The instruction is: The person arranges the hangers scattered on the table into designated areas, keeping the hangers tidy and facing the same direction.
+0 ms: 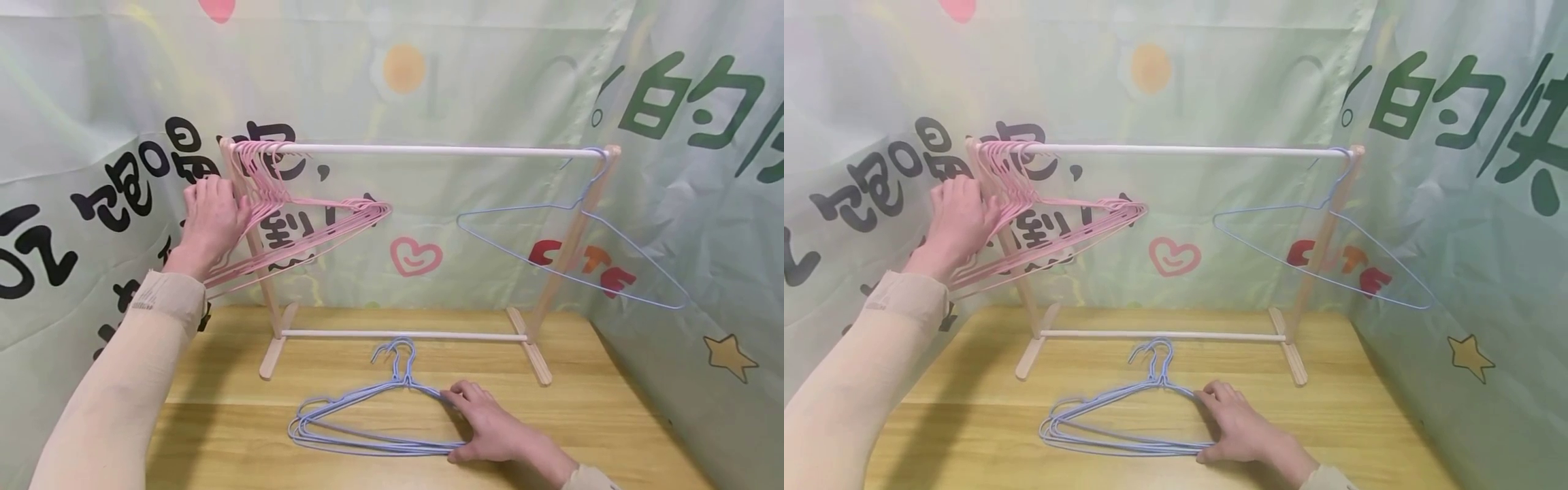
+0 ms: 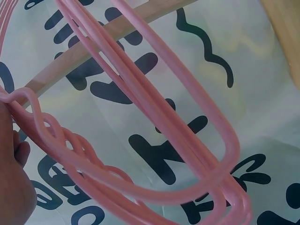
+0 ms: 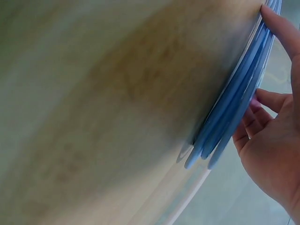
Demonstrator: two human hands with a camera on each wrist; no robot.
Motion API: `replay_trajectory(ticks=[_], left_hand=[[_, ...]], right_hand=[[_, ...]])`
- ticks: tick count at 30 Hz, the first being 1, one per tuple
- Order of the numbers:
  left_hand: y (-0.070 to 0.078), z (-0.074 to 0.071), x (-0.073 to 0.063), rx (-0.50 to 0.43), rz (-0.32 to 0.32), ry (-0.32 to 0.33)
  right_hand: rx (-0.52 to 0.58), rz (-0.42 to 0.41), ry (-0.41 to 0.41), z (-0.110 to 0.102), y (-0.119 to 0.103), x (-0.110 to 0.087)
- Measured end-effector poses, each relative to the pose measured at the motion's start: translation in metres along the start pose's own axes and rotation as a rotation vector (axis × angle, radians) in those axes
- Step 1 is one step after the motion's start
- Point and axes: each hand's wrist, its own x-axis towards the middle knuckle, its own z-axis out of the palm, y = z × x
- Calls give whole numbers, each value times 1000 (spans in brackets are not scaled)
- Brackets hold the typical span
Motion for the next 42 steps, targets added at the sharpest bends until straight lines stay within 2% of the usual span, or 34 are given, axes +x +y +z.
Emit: replay_trajectory(ticks=[5, 11, 17, 22, 31, 42], left_hand=[[-1, 1, -1, 1, 7, 8], [0, 1, -1, 6, 13, 25], [1, 1, -1, 5, 7, 17], [1, 0, -1, 5, 5, 12], [1, 0, -1, 8, 11, 20], [1, -1, -2, 2, 2, 8]], right_hand=[[15, -6, 25, -1, -1, -1], [27, -55, 112, -4, -1, -1], [-6, -108, 206, -4, -2, -1], [-21, -103, 275, -5, -5, -2], [-40, -115, 470, -8, -5, -1], [21, -130, 668, -19, -5, -2]])
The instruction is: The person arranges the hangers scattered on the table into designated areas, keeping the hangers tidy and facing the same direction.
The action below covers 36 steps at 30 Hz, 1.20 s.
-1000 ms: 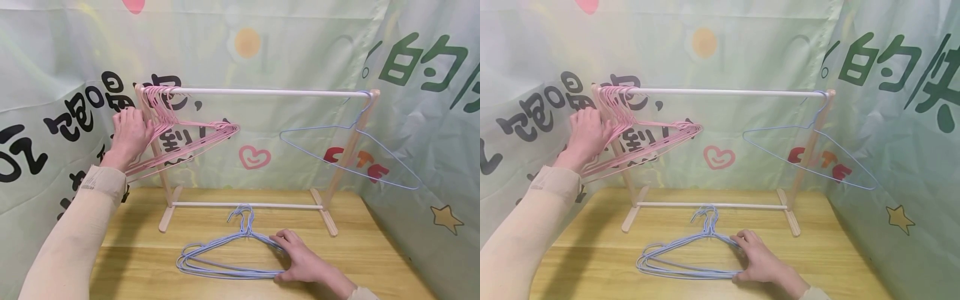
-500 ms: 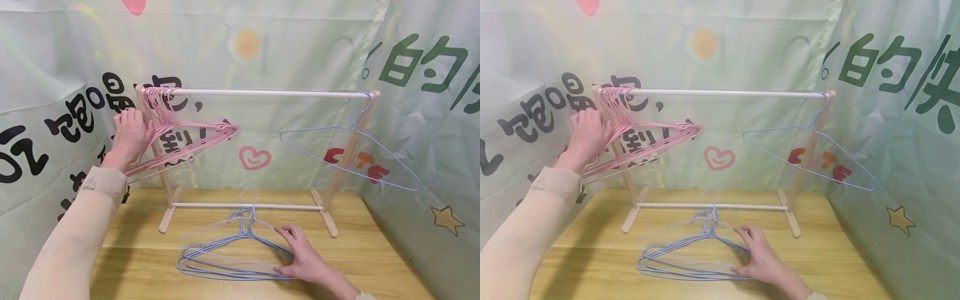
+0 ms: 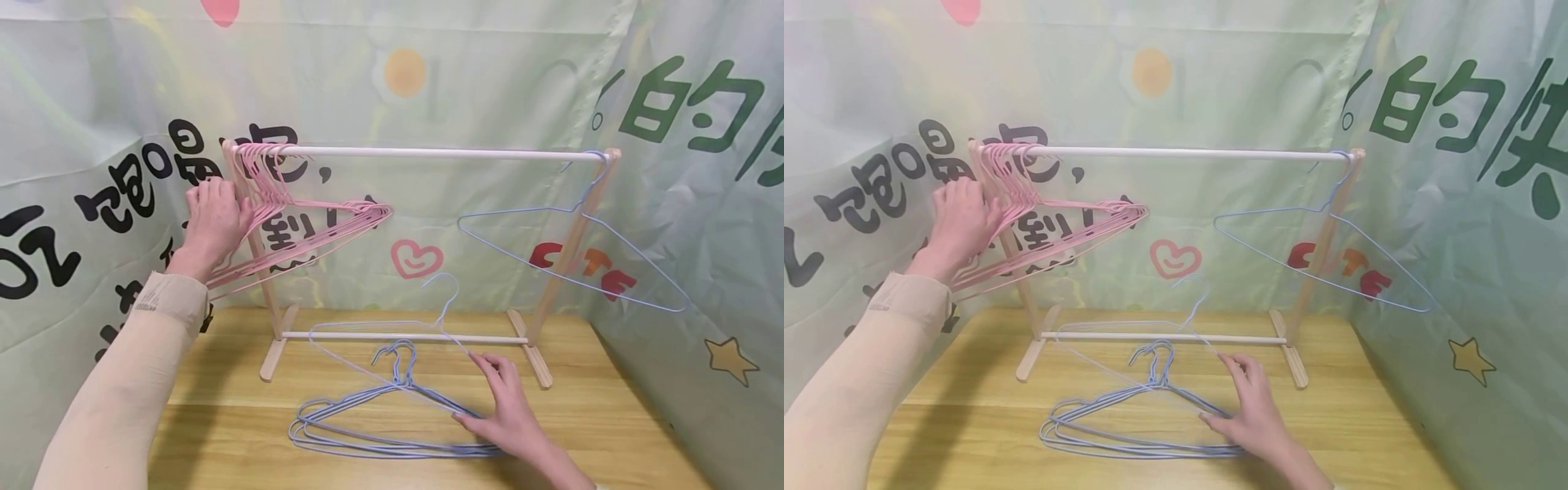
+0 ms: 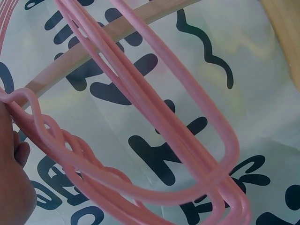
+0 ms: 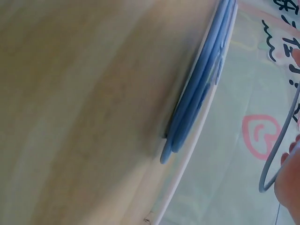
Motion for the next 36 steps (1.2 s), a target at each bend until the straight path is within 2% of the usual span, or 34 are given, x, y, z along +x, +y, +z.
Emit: replay_trajectory(ticks=[3, 10, 16, 20, 29, 33, 36], left_hand=[[1, 0, 0, -1, -4, -6], [0, 0, 0, 0, -11, -14], [0, 1, 0, -2, -4, -8], [0, 1, 0, -3, -2, -6], [-2, 3, 0, 2, 3, 4], [-2, 3, 0, 7, 6, 6], [-2, 2, 0, 10, 5, 4]], right_hand=[[-2, -1, 64, -2, 3, 3], [-42, -79, 285, -10, 10, 16], [-107, -112, 396, -26, 16, 25], [-133, -149, 459, -38, 20, 36], [-218, -166, 572, -73, 17, 66], [-249, -158, 593, -92, 15, 79], [-287, -144, 577, -108, 19, 89]])
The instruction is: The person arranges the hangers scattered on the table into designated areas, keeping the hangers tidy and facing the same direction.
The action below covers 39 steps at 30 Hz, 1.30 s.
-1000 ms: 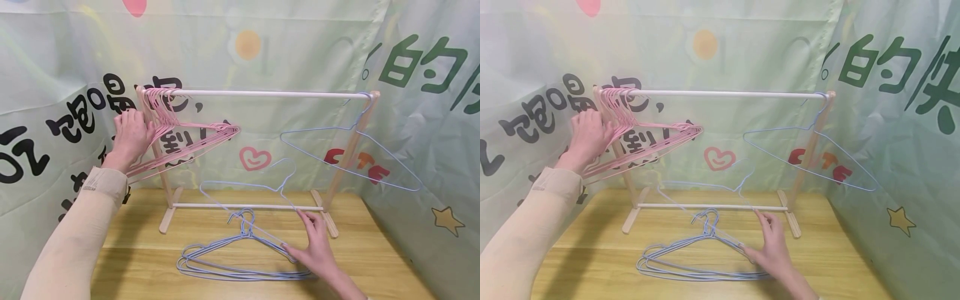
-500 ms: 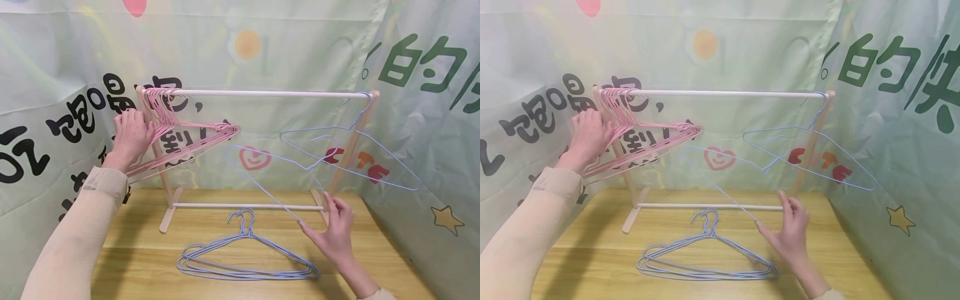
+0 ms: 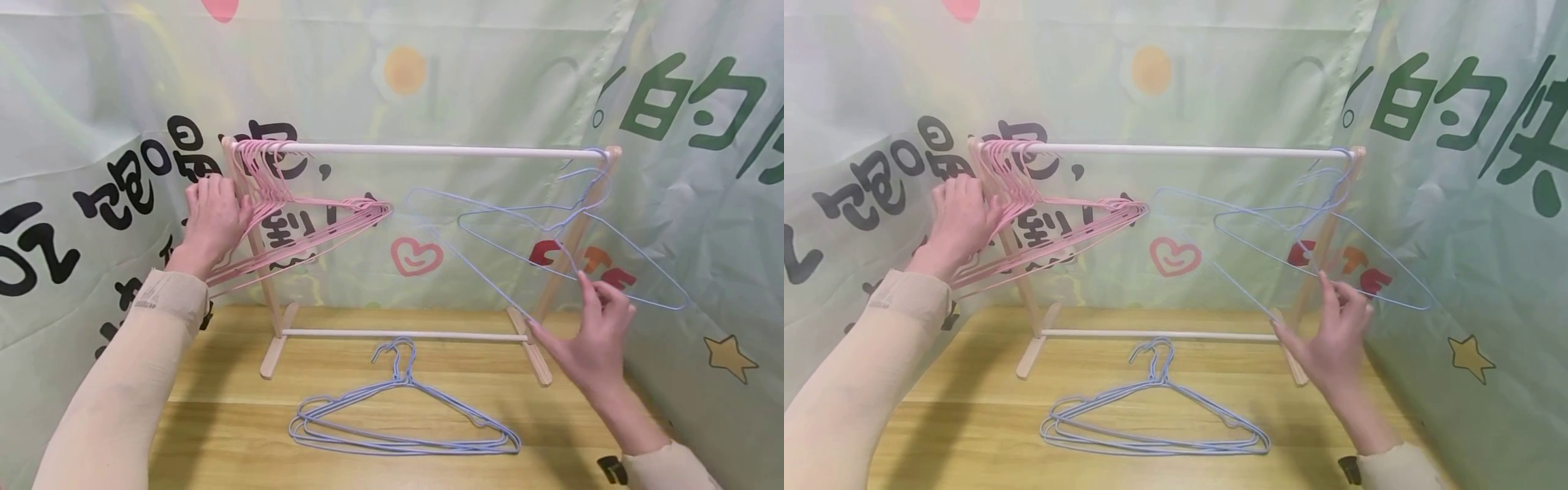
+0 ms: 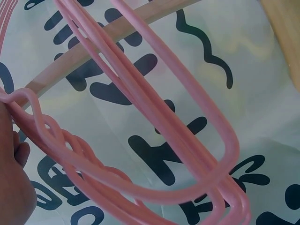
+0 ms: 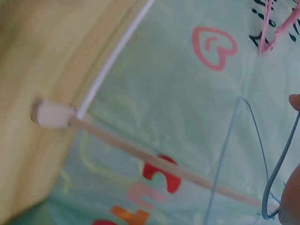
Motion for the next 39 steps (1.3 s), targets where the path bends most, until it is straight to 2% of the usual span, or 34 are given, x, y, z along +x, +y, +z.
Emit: replay_trajectory(ticks=[9, 13, 21, 28, 39], left_hand=[[1, -1, 1, -7, -7, 0], [2, -2, 1, -5, -8, 6], [1, -3, 2, -7, -14, -4], [0, -2, 0, -3, -12, -3], [1, 0, 1, -10, -8, 4]], right_hand=[[-95, -19, -120, -16, 33, 37], [-116, -27, -202, -22, 40, 49], [-188, 7, -382, -31, 48, 72], [-257, 29, -463, -36, 56, 78], [-321, 51, -503, -40, 70, 70]])
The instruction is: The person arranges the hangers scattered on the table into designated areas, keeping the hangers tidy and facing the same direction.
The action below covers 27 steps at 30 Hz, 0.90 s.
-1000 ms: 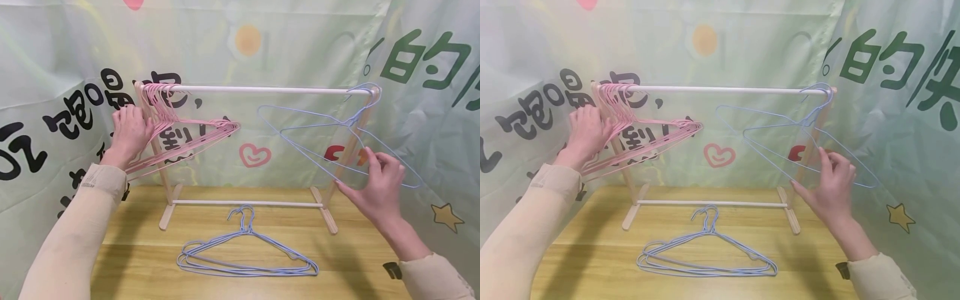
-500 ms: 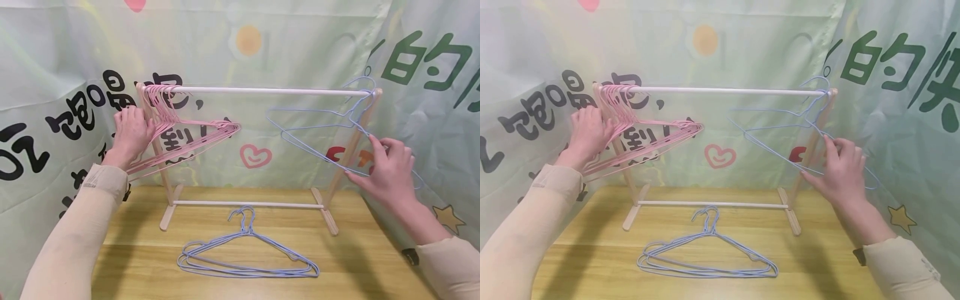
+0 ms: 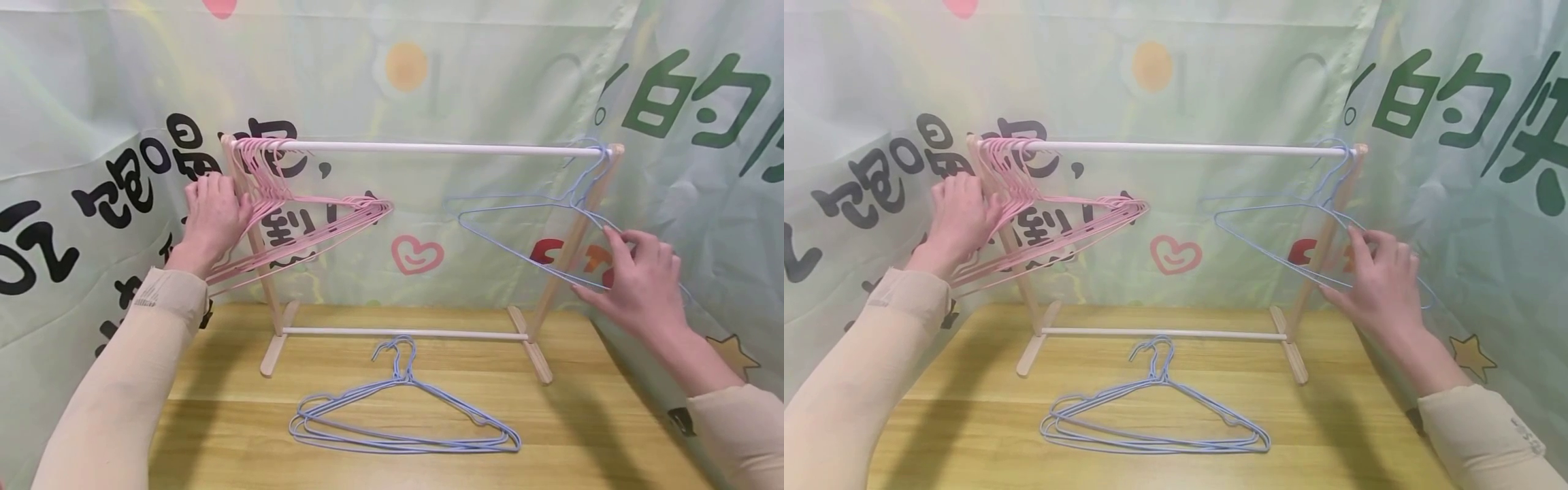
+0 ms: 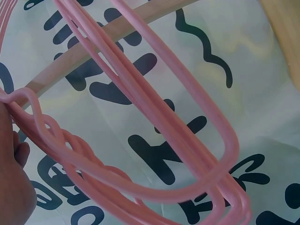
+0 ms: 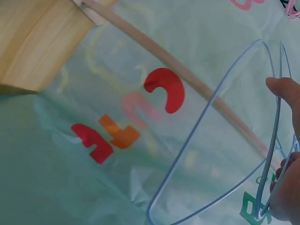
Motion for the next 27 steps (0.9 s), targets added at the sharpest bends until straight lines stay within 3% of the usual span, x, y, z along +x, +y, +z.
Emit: replay_trajectory(ticks=[10, 27], left_hand=[[0, 0, 0, 4, -3, -2], [-3, 4, 0, 14, 16, 31]], right_hand=[[-34, 58, -68, 10, 9, -11], [-22, 33, 10, 26, 28, -20]])
